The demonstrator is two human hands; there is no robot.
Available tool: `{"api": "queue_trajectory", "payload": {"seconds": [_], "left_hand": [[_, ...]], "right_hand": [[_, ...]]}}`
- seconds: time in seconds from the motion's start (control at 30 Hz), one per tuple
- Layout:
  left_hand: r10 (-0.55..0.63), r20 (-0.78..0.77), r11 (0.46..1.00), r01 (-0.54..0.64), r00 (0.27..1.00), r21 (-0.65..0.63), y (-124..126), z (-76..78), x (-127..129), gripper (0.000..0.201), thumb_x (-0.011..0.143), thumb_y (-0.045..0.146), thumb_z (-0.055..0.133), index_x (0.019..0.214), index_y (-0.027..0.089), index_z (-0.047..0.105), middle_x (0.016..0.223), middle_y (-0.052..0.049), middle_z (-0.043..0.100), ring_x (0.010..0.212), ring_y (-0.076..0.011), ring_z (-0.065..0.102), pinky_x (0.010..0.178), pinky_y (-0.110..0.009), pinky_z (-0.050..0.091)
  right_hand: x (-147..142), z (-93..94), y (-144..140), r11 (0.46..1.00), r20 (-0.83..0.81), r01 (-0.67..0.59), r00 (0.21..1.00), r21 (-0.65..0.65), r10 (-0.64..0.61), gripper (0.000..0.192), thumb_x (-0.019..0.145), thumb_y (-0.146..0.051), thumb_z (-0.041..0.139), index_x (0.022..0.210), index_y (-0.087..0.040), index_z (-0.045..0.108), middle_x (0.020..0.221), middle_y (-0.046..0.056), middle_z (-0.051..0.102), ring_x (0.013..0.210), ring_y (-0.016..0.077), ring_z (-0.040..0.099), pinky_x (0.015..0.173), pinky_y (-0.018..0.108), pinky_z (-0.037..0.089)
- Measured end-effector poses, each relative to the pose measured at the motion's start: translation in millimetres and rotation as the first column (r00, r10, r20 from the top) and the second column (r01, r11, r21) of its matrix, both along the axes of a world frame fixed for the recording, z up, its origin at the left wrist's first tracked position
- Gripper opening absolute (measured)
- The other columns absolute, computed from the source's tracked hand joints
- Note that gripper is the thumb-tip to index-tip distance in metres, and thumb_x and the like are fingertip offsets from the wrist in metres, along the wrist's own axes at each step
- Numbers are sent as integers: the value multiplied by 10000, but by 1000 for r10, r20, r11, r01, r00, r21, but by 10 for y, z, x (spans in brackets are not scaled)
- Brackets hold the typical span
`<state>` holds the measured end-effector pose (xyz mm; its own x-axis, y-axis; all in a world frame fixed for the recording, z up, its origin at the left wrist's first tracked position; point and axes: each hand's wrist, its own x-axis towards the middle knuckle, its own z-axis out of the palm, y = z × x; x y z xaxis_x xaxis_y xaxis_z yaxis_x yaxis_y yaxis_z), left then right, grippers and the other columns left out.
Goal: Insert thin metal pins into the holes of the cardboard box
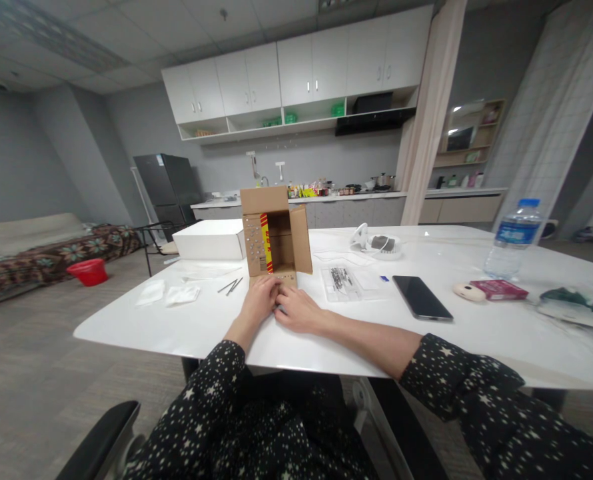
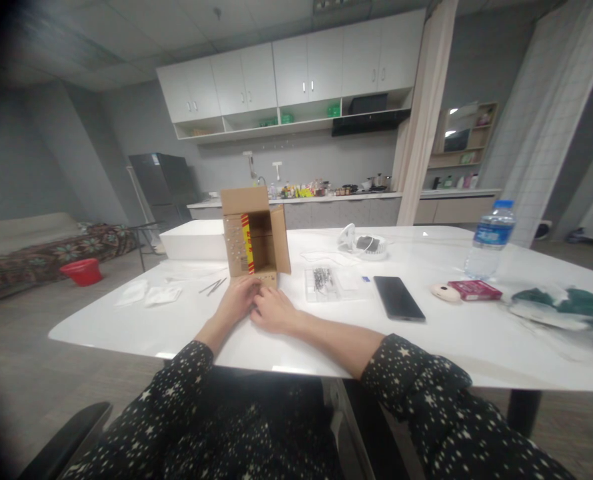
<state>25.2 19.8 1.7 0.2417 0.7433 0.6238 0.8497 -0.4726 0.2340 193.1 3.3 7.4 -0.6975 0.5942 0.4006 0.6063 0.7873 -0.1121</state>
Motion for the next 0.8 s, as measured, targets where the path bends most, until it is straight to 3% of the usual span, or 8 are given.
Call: {"api": "queue_trajectory", "payload": {"seconds": [0.33, 0.8], "left_hand": [[29, 25, 999, -29, 999, 22, 34, -30, -4, 238, 869, 134, 498, 1022, 187, 673, 1145, -109, 684, 1102, -253, 607, 1020, -451, 473], [104, 20, 992, -105, 994, 70, 33, -21, -37, 247, 863, 107, 475, 1005, 191, 659, 1044, -100, 671, 1034, -250, 604, 954, -421, 491]], "right_hand": [[-2, -11, 11, 1000, 2, 0, 1000, 7, 0, 280, 915, -317, 495, 1055, -140, 661, 1084, 123, 621, 1006, 241, 542, 848, 373, 433], [8, 39, -30, 1000, 17, 11, 1000, -7, -11, 261, 918, -317, 505, 1017, -143, 672, 1025, 114, 625, 979, 237, 547, 835, 364, 425]]}}
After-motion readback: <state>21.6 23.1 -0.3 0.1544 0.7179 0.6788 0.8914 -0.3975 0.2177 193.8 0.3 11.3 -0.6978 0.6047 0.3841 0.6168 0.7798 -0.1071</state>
